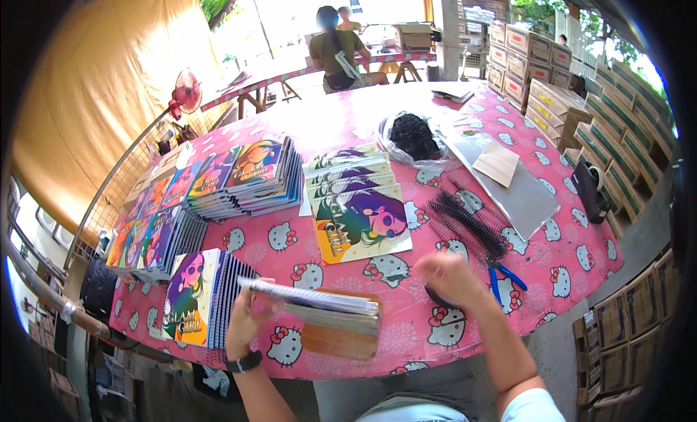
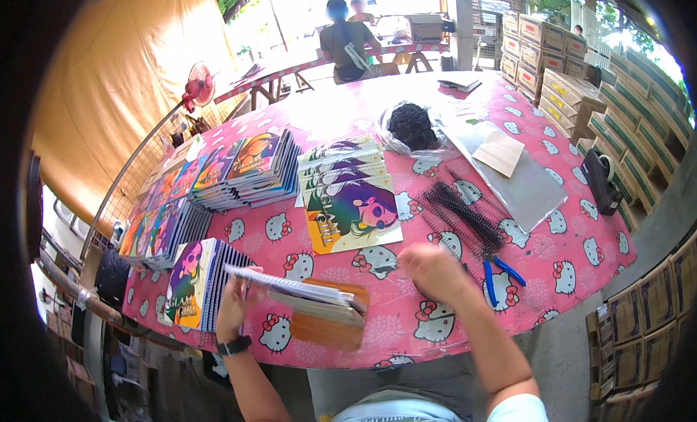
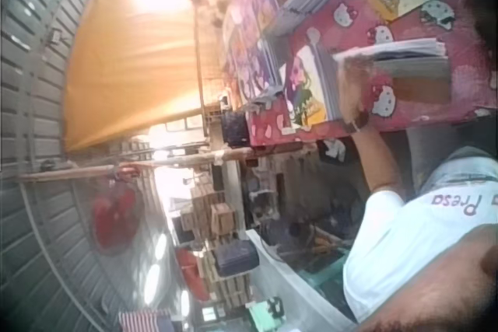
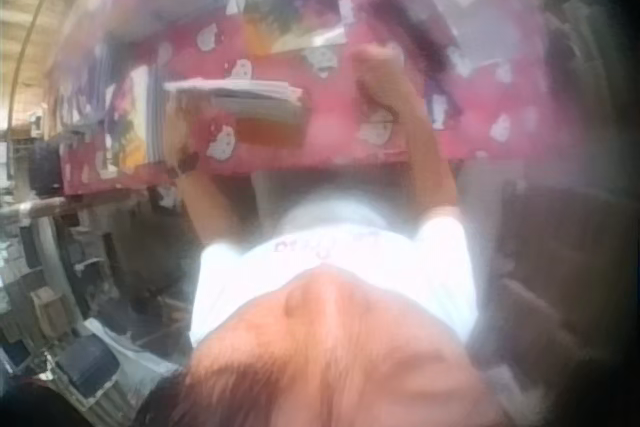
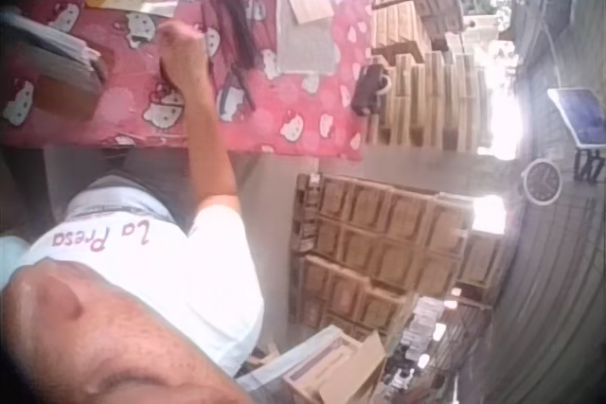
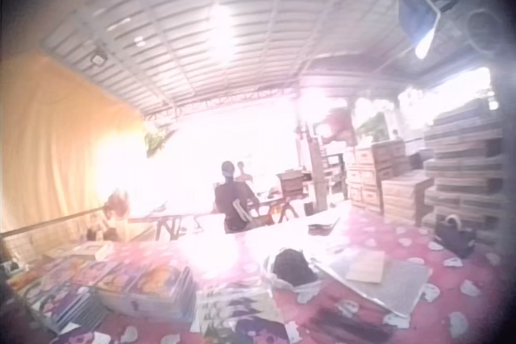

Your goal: The person binds notebooks by manually threading plastic spiral coils through pre-punched holes in stacks of paper and covers, then finishes the ends of the coils.

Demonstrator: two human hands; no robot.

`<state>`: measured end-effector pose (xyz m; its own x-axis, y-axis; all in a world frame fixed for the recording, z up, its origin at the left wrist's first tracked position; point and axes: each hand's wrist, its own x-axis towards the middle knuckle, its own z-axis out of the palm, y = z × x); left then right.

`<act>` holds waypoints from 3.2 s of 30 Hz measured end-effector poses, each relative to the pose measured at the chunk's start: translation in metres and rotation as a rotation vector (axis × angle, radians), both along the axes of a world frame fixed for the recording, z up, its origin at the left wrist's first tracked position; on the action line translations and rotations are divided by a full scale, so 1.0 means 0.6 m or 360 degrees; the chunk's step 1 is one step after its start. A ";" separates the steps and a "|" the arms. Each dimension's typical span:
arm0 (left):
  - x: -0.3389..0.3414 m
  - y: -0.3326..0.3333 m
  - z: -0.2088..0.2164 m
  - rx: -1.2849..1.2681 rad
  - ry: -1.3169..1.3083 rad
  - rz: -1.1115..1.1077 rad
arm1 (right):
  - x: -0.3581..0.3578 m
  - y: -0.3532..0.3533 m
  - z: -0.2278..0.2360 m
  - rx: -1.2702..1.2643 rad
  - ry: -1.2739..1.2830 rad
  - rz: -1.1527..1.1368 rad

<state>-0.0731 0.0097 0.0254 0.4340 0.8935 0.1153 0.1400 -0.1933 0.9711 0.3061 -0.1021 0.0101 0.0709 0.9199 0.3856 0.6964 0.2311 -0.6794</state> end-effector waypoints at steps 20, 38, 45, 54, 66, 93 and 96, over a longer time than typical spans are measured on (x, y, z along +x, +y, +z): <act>0.226 -0.143 0.045 0.1305 0.0804 0.0284 | -0.070 -0.052 0.119 -0.0007 0.0272 0.0326; 0.221 -0.140 0.047 0.1333 0.0699 0.0134 | -0.085 -0.021 0.097 -0.0106 0.0160 0.0616; 0.205 -0.120 0.039 0.1331 0.0333 0.0121 | -0.089 -0.021 0.121 -0.0082 0.0066 0.0764; 0.203 -0.121 0.047 0.1341 0.0334 0.0102 | -0.086 -0.020 0.116 -0.0031 0.0050 0.0690; 0.212 -0.126 0.046 0.1309 0.0344 0.0184 | -0.080 -0.024 0.109 -0.0056 0.0100 0.0794; 0.179 -0.098 0.034 0.1316 0.0533 0.0238 | -0.012 -0.017 0.075 -0.0388 0.1027 0.0822; 0.192 -0.114 0.027 0.1343 0.0436 0.0148 | -0.033 -0.007 0.096 -0.0340 0.0916 0.1140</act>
